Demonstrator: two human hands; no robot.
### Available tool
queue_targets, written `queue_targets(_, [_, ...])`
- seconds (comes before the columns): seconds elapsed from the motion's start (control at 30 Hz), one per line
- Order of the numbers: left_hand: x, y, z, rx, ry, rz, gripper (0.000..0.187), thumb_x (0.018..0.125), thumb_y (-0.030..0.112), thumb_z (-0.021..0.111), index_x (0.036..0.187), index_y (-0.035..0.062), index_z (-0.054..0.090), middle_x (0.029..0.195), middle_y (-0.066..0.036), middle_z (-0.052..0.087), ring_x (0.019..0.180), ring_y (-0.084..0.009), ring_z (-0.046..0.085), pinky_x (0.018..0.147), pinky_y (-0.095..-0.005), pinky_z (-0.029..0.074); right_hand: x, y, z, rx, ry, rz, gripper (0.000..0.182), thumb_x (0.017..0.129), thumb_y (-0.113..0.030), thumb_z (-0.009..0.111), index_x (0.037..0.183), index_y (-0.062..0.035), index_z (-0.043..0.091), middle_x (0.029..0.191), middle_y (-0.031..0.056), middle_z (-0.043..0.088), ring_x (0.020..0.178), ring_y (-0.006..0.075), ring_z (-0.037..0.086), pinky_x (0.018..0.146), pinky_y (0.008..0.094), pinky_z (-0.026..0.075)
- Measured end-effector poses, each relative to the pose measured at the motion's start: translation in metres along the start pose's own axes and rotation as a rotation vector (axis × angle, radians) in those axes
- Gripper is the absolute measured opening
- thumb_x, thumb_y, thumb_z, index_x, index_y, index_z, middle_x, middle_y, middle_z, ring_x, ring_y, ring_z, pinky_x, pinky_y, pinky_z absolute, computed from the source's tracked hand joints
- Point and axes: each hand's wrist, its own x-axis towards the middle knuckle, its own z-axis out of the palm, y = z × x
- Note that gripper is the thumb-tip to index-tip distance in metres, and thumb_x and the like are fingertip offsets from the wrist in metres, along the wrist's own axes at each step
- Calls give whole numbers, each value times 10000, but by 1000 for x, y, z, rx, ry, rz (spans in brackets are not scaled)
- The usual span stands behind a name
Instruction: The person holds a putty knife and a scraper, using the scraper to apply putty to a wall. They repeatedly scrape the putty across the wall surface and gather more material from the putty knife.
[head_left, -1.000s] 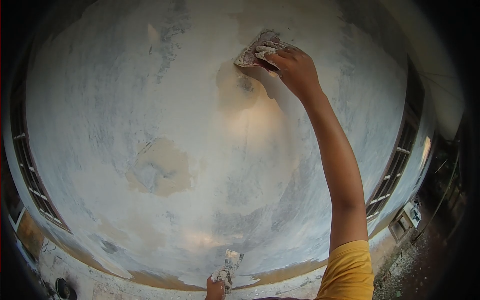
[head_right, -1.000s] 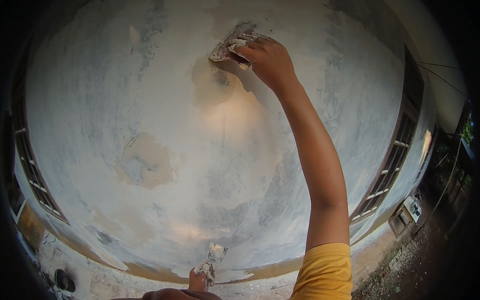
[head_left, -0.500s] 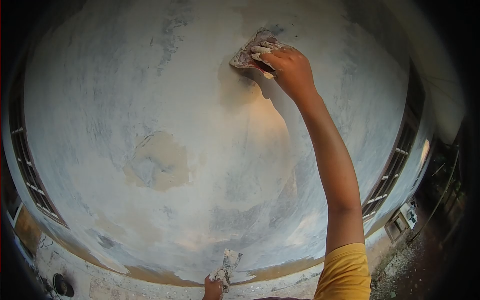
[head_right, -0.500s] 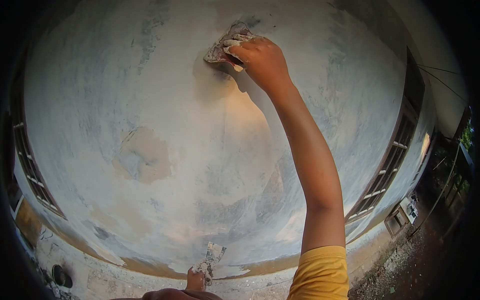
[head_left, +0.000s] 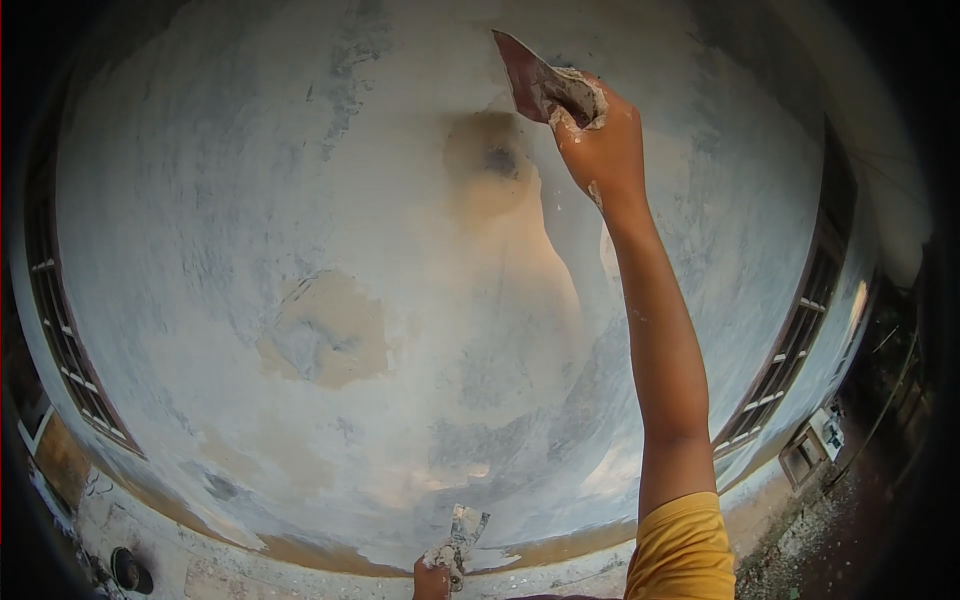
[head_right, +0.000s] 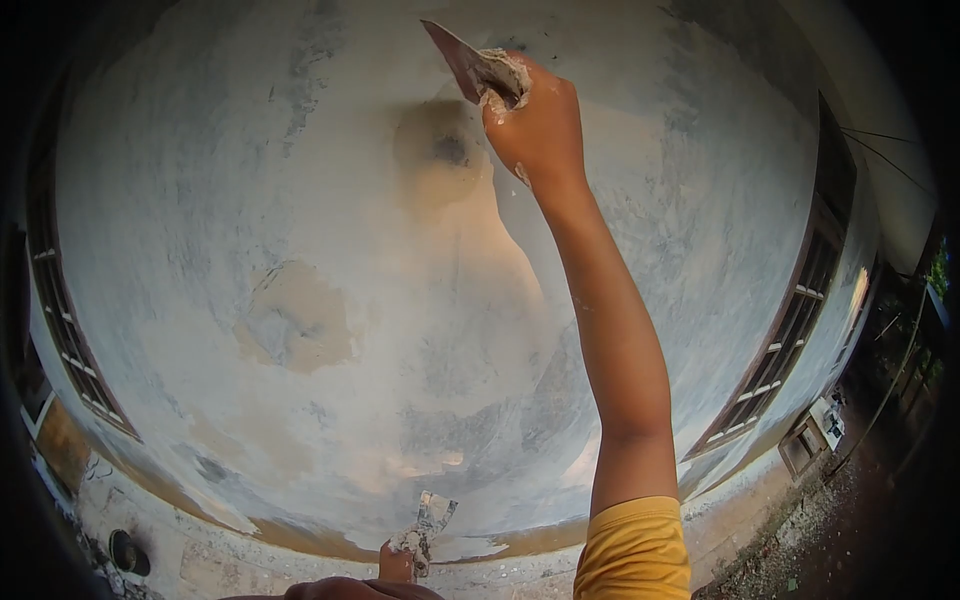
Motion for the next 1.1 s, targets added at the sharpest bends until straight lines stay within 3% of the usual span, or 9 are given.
queue_targets(0.13, [-5,0,6,-148,87,-132,360,702,-82,442,1031,-23,577,861,-66,619,753,-171,587,686,-293,473,-9,0,11,410,-38,560,233,698,-70,605,908,31,590,796,116,639,700,192,597,677,287,468])
queue_targets(0.17, [-6,3,7,-146,84,-134,360,702,-82,442,1031,-23,577,861,-66,619,753,-171,587,686,-293,473,-13,17,23,497,55,580,262,697,-77,618,919,55,578,843,123,636,742,217,604,705,296,467])
queue_targets(0.33, [-8,12,4,-150,3,-128,372,701,-88,441,1047,-34,564,859,-66,618,757,-168,589,662,-291,474,-22,43,32,227,170,499,258,699,-57,618,927,55,573,859,137,634,782,234,610,742,304,455])
queue_targets(0.47, [2,2,-12,-80,-16,-64,364,702,-90,439,1039,-40,567,851,-64,618,745,-168,592,648,-291,474,-25,42,8,283,156,553,230,700,-36,612,907,56,572,832,137,632,760,228,623,700,310,475])
queue_targets(0.53, [-2,25,-3,-129,-38,-68,354,705,-90,444,1032,-41,568,845,-61,618,728,-164,593,636,-289,473,-17,18,2,588,254,680,199,700,-31,608,877,52,572,807,146,627,726,224,623,670,307,479])
queue_targets(0.57, [0,20,-5,-131,-39,-66,354,705,-90,444,1032,-41,568,845,-61,618,728,-164,593,636,-289,473,-13,10,11,632,250,591,196,743,-29,590,925,41,567,816,103,612,643,145,574,575,248,471])
queue_targets(0.7, [4,9,-7,-107,-3,-49,346,718,-78,459,1046,-45,564,855,-78,625,713,-175,601,631,-295,479,2,39,42,149,179,418,247,681,-96,610,879,50,584,839,175,636,787,278,613,739,327,457])
queue_targets(0.93, [-16,49,12,-68,38,-96,289,785,6,456,1056,-1,556,777,-65,589,607,-141,537,512,-258,426,2,32,-8,467,233,706,226,709,-72,610,891,58,580,794,96,628,737,202,601,684,290,457])
queue_targets(1.1, [-26,81,30,7,73,-136,239,849,85,447,1060,46,551,695,-37,551,505,-97,470,402,-214,370,27,45,21,253,193,577,232,691,-71,606,880,61,587,820,135,631,743,230,597,689,298,455])
